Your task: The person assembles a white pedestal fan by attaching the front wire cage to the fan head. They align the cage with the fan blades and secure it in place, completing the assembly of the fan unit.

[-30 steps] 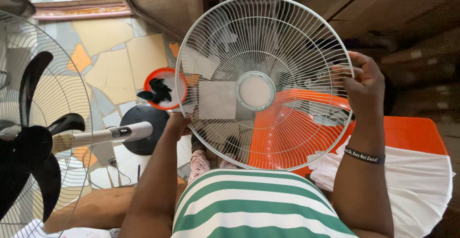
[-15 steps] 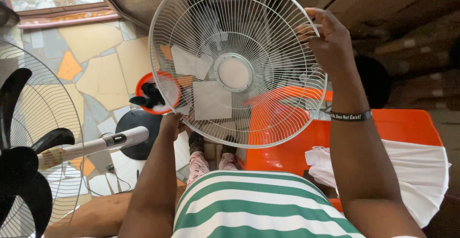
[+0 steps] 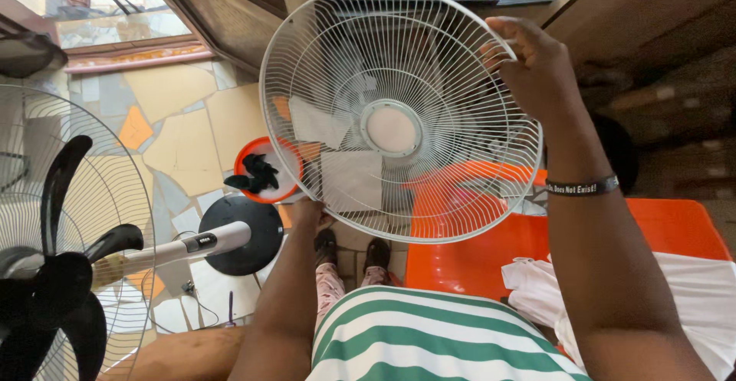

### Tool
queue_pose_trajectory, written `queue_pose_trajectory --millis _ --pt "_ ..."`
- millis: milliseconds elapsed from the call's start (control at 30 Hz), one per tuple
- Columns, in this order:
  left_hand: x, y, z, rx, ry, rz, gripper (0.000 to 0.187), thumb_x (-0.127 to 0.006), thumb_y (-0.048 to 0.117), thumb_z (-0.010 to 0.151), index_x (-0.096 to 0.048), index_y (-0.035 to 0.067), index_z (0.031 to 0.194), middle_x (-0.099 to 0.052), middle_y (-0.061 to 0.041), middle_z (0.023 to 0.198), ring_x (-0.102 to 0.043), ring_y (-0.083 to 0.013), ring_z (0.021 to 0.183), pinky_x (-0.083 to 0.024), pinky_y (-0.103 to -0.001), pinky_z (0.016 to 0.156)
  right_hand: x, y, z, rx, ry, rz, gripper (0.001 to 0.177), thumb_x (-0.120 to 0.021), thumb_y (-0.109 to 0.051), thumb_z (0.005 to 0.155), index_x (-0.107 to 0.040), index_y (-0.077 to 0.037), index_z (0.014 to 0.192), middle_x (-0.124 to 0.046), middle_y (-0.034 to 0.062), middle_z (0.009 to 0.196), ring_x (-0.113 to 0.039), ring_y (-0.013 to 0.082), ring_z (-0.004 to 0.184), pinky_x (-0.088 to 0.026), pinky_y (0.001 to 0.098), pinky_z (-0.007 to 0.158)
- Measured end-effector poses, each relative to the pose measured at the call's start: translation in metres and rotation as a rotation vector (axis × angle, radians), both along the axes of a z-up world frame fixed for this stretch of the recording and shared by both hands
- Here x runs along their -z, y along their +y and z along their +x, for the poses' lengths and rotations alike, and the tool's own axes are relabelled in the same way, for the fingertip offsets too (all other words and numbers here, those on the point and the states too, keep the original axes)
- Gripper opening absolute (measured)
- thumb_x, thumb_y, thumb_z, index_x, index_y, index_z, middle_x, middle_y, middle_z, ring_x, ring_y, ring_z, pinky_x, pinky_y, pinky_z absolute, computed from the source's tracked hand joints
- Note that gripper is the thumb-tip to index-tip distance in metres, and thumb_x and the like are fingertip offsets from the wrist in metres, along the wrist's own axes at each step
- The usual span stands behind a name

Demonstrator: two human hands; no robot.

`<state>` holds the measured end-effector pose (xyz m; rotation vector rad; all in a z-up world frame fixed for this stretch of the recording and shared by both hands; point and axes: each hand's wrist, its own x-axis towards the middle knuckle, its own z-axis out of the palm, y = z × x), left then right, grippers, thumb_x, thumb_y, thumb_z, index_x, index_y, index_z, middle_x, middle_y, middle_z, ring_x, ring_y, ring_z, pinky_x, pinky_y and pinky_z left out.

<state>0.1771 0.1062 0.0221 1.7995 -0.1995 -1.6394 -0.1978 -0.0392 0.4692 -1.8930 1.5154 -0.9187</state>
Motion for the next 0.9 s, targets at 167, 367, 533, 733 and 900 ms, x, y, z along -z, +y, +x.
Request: queue_pose_trajectory --millis 167,367,533,733,900 --pt "0.004 -0.012 -0.004 0.084 -0.159 -0.182 0.008 -0.064 -0.005 0.086 -0.070 -0.002 0.090 -0.069 -0.014 0.073 -0.067 -0.0253 0.056 -0.056 -0.038 0.046 -0.011 0.004 -0.002 0.007 0.055 -0.081 0.038 -0.066 0.000 0.104 -0.064 -0.008 0.141 -0.076 0.0127 0.121 -0.075 0.0188 0.111 -0.061 0.0328 0.090" --pt "0.003 -0.016 -0.004 -0.036 0.123 -0.158 0.025 -0.068 0.028 0.100 -0.066 0.003 0.097 -0.066 -0.007 0.080 -0.065 -0.0223 0.063 -0.058 -0.038 0.054 -0.018 0.007 -0.005 0.063 0.111 -0.076 0.036 -0.068 -0.003 0.104 -0.064 -0.008 0.139 -0.076 0.0113 0.117 -0.075 0.0169 0.107 -0.061 0.0306 0.085" --pt "-0.003 -0.018 -0.013 -0.154 0.322 -0.002 0.028 -0.062 0.039 0.100 -0.062 0.011 0.100 -0.061 -0.006 0.081 -0.065 -0.0243 0.066 -0.056 -0.042 0.056 -0.014 0.008 -0.013 0.003 0.046 -0.100 0.038 -0.068 0.000 0.105 -0.063 -0.005 0.142 -0.075 0.0116 0.120 -0.074 0.0167 0.111 -0.061 0.0296 0.091" --pt "-0.007 -0.021 -0.011 -0.011 0.189 0.002 0.027 -0.061 0.040 0.099 -0.060 0.013 0.099 -0.063 -0.005 0.075 -0.063 -0.0244 0.061 -0.051 -0.039 0.051 -0.010 0.007 -0.017 0.016 -0.064 -0.017 0.042 -0.065 0.003 0.102 -0.061 -0.003 0.143 -0.075 0.0107 0.119 -0.072 0.0141 0.107 -0.060 0.0282 0.090" --pt "-0.006 -0.017 -0.003 0.184 -0.052 -0.061 0.023 -0.065 0.026 0.098 -0.067 0.005 0.108 -0.066 -0.008 0.077 -0.062 -0.0201 0.054 -0.048 -0.035 0.044 -0.008 0.013 -0.025 0.050 -0.074 0.051 0.041 -0.069 0.000 0.101 -0.061 -0.002 0.141 -0.075 0.0115 0.116 -0.071 0.0128 0.105 -0.058 0.0273 0.086"
